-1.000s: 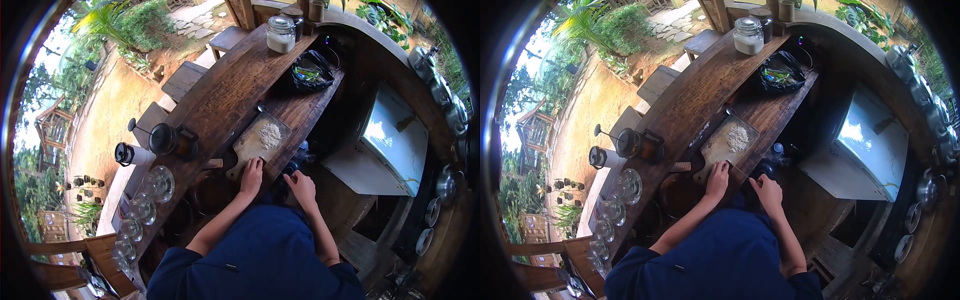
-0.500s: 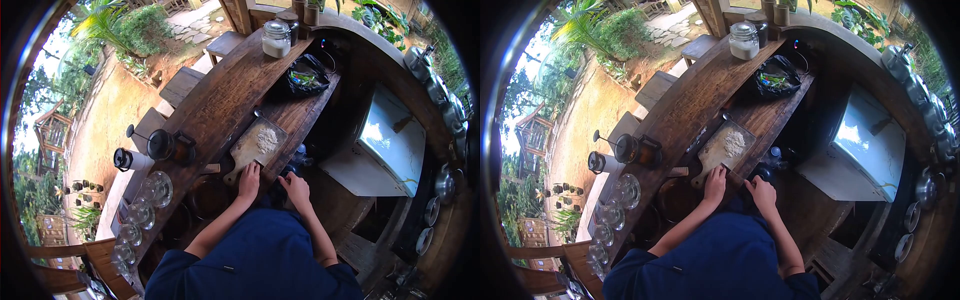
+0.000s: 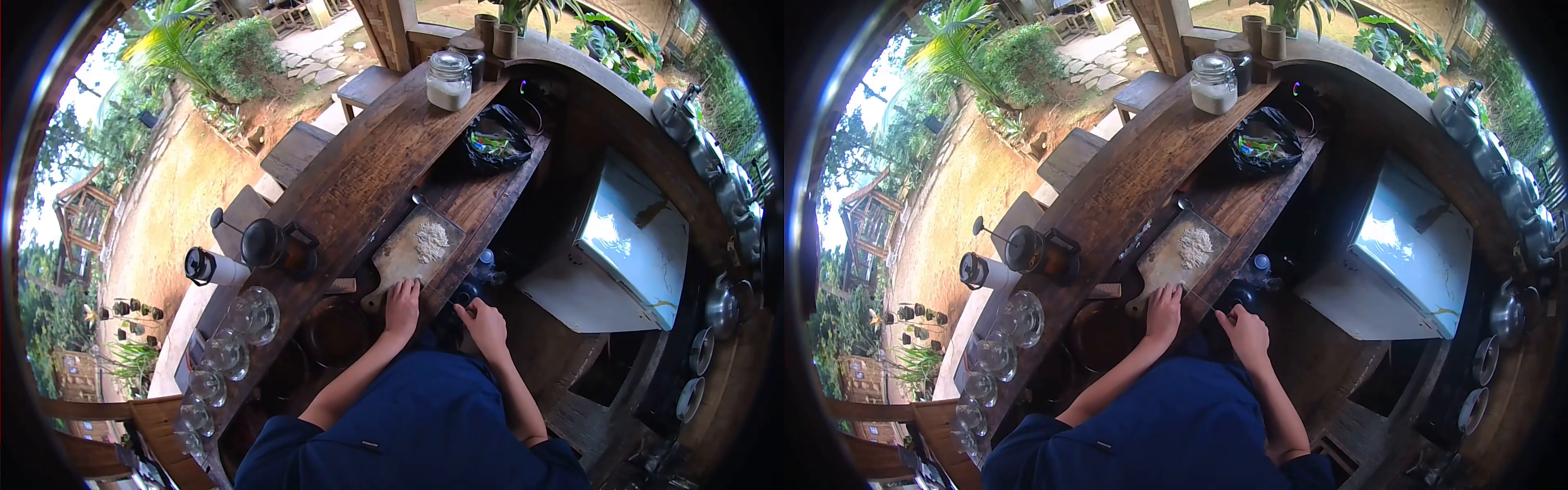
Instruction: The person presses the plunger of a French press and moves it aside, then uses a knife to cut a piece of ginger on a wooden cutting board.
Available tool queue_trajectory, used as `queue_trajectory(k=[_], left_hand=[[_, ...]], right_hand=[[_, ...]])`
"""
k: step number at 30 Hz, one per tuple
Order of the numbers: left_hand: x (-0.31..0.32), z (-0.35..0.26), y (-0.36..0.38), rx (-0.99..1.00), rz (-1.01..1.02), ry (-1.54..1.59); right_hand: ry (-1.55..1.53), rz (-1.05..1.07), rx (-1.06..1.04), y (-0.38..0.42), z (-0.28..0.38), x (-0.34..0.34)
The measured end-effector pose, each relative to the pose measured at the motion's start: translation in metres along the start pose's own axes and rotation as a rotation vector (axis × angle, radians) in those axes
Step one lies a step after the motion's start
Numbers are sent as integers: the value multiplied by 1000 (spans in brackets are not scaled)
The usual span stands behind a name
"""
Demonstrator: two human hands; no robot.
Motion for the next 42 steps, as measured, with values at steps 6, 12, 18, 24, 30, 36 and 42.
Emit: queue_trajectory(k=[6,12,18,24,30,36,42], left_hand=[[1,1,0,8,-42,-7],[1,3,-1,-12,17,2],[-2,2,-2,-30,70,11],[2,3,3,-17,-23,17],[-3,2,2,-1,-83,66],[-2,2,1,-2,-102,45],[2,4,2,-4,-88,40]], right_hand=[[2,-34,-29,-2,1,4],[-3,-6,-20,-6,2,9],[-2,-34,-40,-9,5,15],[-32,0,-8,4,-8,6],[-11,1,35,7,-2,-3],[4,-49,-33,1,4,8],[9,-29,-32,1,7,10]])
Point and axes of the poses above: each hand's wrist, its own y-axis away from the middle knuckle, its own x-axis out of the palm, z = x × y, the point moved 5 cm from there along -y, towards the middle knuckle, and after that the axes turned 1 degree about y, right-handed, at the moved point
